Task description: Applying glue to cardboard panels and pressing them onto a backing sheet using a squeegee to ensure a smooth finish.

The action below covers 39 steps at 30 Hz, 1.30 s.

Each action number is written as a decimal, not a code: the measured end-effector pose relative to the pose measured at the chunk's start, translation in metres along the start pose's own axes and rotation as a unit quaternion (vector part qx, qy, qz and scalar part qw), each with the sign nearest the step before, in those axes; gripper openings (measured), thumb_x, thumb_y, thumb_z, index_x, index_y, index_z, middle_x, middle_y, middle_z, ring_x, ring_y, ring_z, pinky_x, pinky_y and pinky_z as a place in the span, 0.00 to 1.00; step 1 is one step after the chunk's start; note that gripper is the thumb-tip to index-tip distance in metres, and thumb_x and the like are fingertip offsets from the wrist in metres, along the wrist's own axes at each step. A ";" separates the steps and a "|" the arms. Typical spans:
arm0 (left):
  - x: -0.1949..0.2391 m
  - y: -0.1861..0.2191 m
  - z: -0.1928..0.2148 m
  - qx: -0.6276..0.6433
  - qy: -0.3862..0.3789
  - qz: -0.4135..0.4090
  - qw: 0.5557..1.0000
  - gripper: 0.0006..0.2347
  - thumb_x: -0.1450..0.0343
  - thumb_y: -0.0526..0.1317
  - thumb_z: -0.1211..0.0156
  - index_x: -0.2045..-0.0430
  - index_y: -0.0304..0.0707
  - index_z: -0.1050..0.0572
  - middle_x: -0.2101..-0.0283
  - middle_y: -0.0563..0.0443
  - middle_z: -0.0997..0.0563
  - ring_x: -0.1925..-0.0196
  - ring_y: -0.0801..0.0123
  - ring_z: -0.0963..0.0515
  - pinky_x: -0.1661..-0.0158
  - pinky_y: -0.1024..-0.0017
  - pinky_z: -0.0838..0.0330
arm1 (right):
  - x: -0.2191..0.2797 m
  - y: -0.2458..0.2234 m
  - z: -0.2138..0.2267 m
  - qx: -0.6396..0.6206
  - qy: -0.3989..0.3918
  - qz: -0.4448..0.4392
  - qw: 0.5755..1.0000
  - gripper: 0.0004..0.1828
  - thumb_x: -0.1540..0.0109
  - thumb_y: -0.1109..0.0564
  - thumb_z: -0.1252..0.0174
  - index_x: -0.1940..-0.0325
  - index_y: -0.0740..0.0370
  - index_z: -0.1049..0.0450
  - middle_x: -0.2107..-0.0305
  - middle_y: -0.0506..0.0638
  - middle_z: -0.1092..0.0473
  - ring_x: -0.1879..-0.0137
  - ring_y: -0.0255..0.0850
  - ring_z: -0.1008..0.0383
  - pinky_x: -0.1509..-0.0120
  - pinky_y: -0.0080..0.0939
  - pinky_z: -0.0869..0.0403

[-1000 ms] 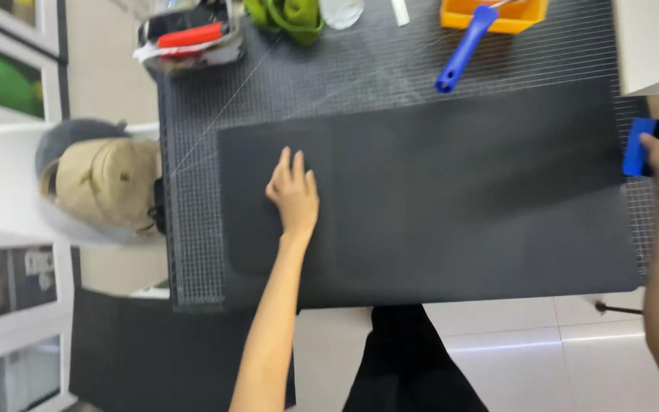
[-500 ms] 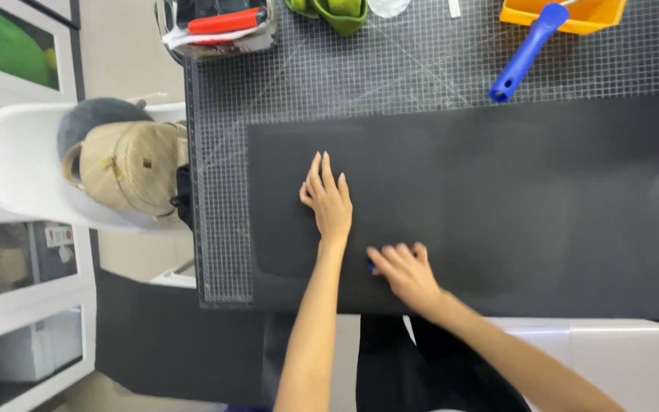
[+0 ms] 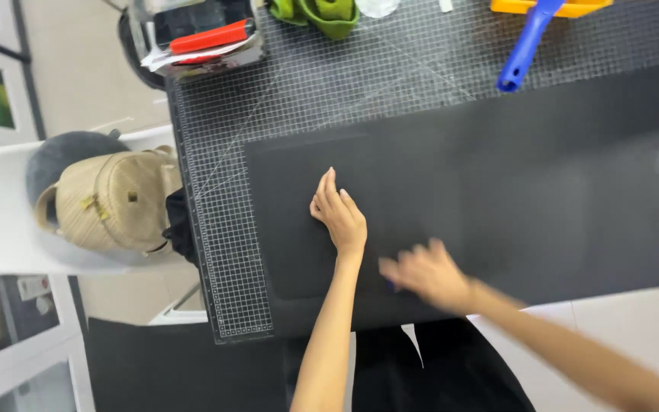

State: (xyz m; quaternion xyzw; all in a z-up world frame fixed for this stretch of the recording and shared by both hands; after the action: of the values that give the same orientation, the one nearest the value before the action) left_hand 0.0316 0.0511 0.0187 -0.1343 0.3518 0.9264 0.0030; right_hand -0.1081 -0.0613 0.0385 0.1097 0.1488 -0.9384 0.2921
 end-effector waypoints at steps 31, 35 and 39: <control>0.021 0.071 -0.046 -0.203 -0.238 -0.291 0.904 0.33 0.28 0.69 0.63 0.29 0.60 0.46 0.24 0.53 0.48 0.23 0.59 0.50 0.37 0.29 0.62 | 0.044 0.164 0.018 0.202 -0.059 -0.132 0.969 0.24 0.41 0.45 0.39 0.42 0.45 0.32 0.63 0.46 0.32 0.57 0.46 0.33 0.44 0.62 0.39; 0.021 0.071 -0.047 -0.201 -0.260 -0.273 0.904 0.34 0.29 0.69 0.61 0.29 0.59 0.47 0.23 0.52 0.50 0.23 0.59 0.52 0.38 0.27 0.63 | -0.002 0.337 0.048 0.259 0.121 -0.327 0.901 0.26 0.36 0.34 0.44 0.40 0.48 0.30 0.61 0.42 0.33 0.57 0.40 0.33 0.48 0.51 0.40; 0.025 0.064 -0.050 -0.206 -0.279 -0.257 0.902 0.34 0.29 0.69 0.63 0.28 0.59 0.50 0.23 0.51 0.52 0.23 0.61 0.53 0.37 0.29 0.63 | 0.005 0.212 0.027 0.319 -0.005 -0.395 0.861 0.24 0.30 0.44 0.48 0.34 0.57 0.30 0.44 0.64 0.31 0.36 0.64 0.34 0.36 0.78 0.42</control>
State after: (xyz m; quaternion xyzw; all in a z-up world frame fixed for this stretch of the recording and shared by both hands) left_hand 0.0136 -0.0324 0.0184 0.0462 0.0915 0.9449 0.3108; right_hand 0.0074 -0.2396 0.0163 0.1246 -0.1293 -0.9717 -0.1537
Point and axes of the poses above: each hand's wrist, its own x-axis away from the middle knuckle, its own z-axis out of the back of the hand, y = z × x, the point moved 10 cm from there along -x, towards the middle knuckle
